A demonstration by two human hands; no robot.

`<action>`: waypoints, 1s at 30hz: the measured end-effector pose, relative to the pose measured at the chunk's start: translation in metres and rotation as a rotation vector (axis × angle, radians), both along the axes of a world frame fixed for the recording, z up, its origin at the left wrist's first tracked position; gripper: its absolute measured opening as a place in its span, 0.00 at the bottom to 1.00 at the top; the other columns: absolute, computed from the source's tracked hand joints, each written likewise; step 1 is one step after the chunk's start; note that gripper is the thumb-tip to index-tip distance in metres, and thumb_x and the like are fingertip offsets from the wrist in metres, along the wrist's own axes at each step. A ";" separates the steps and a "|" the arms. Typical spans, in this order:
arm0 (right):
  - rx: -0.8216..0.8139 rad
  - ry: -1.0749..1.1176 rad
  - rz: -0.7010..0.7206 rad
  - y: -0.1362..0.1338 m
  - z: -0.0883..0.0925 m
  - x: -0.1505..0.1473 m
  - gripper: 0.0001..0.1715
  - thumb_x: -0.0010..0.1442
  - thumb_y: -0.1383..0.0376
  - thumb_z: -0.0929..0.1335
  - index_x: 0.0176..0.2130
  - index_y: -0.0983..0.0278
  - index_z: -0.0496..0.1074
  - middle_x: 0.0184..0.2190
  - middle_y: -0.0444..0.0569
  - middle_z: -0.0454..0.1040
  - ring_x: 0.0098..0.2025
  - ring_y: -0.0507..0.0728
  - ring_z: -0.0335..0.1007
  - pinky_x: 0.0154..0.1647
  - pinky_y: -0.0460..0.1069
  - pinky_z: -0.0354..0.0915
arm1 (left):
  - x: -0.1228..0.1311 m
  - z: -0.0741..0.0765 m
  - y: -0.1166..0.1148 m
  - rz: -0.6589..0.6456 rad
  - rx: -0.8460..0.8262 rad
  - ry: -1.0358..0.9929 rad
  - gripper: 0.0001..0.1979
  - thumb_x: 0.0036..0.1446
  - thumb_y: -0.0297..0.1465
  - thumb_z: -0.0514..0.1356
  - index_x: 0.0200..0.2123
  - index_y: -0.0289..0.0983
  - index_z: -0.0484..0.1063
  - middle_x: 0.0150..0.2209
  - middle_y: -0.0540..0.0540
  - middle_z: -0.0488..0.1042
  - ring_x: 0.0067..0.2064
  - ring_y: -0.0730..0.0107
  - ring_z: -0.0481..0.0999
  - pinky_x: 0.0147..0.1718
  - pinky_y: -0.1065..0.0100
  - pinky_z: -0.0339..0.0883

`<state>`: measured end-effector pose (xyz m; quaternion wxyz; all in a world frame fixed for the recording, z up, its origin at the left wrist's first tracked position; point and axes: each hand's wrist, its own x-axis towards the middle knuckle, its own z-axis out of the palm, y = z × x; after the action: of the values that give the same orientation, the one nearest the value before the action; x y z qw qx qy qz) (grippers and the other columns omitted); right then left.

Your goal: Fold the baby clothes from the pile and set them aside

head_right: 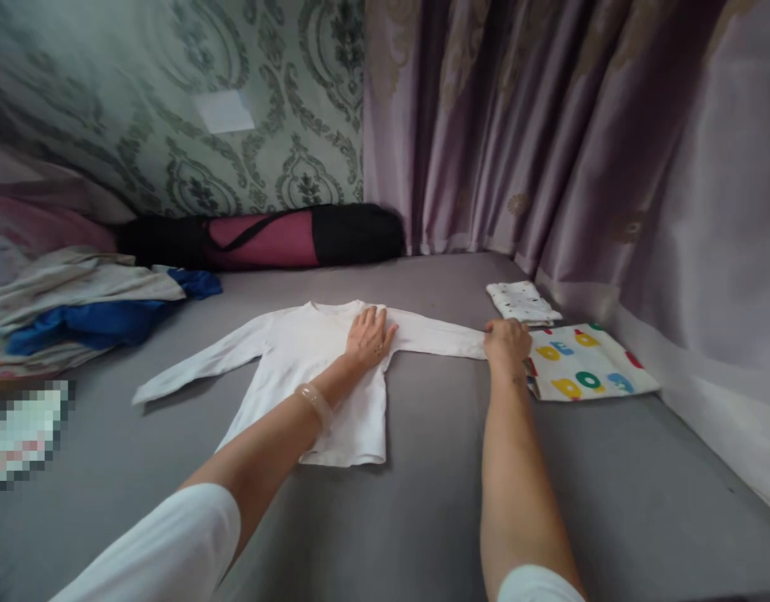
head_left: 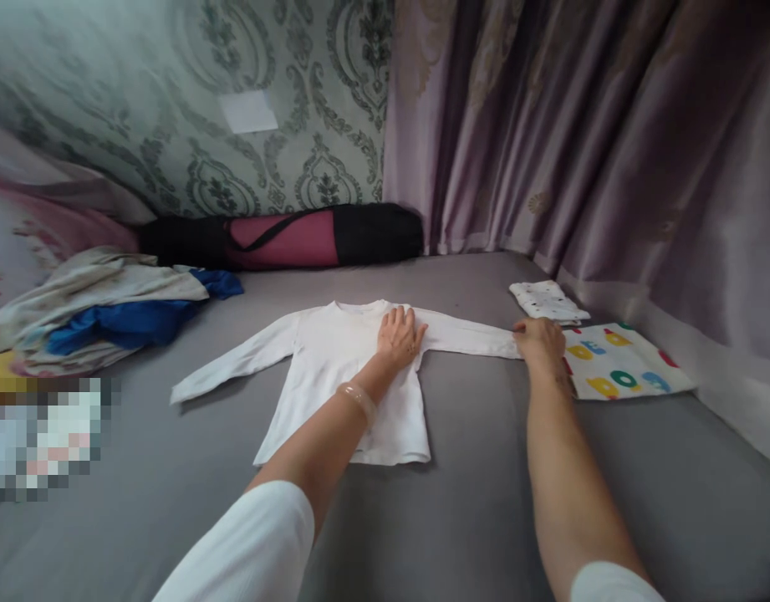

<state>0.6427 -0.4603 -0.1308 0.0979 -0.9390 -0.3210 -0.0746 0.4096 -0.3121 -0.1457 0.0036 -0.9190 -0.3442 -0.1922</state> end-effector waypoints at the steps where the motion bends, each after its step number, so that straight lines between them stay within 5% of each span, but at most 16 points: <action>1: -0.003 -0.021 0.001 0.000 -0.001 0.000 0.15 0.57 0.69 0.65 0.41 0.64 0.79 0.41 0.60 0.74 0.47 0.66 0.69 0.43 0.54 0.64 | -0.006 0.006 -0.004 -0.003 -0.010 0.008 0.27 0.66 0.43 0.42 0.56 0.28 0.63 0.56 0.32 0.65 0.57 0.52 0.65 0.55 0.57 0.57; 4: 0.036 -0.063 0.034 0.001 0.002 0.000 0.17 0.57 0.69 0.65 0.45 0.65 0.77 0.44 0.61 0.72 0.47 0.65 0.69 0.43 0.54 0.64 | -0.044 0.025 -0.010 -0.015 -0.094 0.032 0.23 0.65 0.40 0.46 0.54 0.30 0.63 0.53 0.33 0.68 0.54 0.53 0.67 0.53 0.57 0.61; 8: 0.148 -0.010 0.089 0.009 0.016 -0.008 0.17 0.57 0.66 0.66 0.46 0.65 0.75 0.44 0.58 0.74 0.44 0.63 0.71 0.40 0.52 0.65 | -0.143 0.044 -0.001 -0.060 -0.227 -0.111 0.21 0.65 0.39 0.47 0.56 0.35 0.62 0.53 0.36 0.69 0.52 0.58 0.70 0.50 0.60 0.64; 12: 0.150 0.339 0.262 0.018 0.035 -0.042 0.09 0.56 0.65 0.66 0.35 0.65 0.75 0.30 0.51 0.77 0.29 0.55 0.72 0.28 0.47 0.64 | -0.252 0.044 0.007 0.057 -0.424 -0.203 0.22 0.61 0.46 0.49 0.50 0.37 0.66 0.42 0.41 0.73 0.37 0.65 0.75 0.36 0.65 0.69; 16: 0.162 0.770 0.431 0.003 0.044 -0.103 0.09 0.56 0.61 0.66 0.30 0.65 0.72 0.24 0.49 0.75 0.22 0.51 0.69 0.18 0.43 0.60 | -0.316 0.038 -0.009 0.145 -0.657 -0.187 0.24 0.57 0.50 0.52 0.46 0.38 0.69 0.31 0.47 0.74 0.30 0.68 0.72 0.29 0.69 0.66; 22: -0.004 1.058 0.472 -0.045 0.037 -0.189 0.18 0.57 0.52 0.65 0.36 0.64 0.67 0.24 0.46 0.73 0.21 0.51 0.67 0.17 0.44 0.60 | -0.333 0.030 -0.044 0.116 -0.821 -0.181 0.27 0.53 0.50 0.58 0.50 0.39 0.68 0.31 0.49 0.72 0.29 0.70 0.69 0.27 0.70 0.63; 30: 0.024 0.440 0.717 -0.077 0.019 -0.236 0.29 0.56 0.58 0.68 0.55 0.59 0.61 0.41 0.49 0.72 0.37 0.57 0.71 0.39 0.51 0.67 | -0.315 0.019 -0.053 0.099 -0.608 -0.150 0.23 0.56 0.48 0.54 0.49 0.42 0.70 0.29 0.50 0.72 0.30 0.66 0.70 0.29 0.69 0.62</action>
<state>0.4070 -0.5368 -0.1113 0.1947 -0.7602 -0.5981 0.1627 0.0942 -0.3646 -0.1272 -0.2873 -0.8435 -0.4293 -0.1473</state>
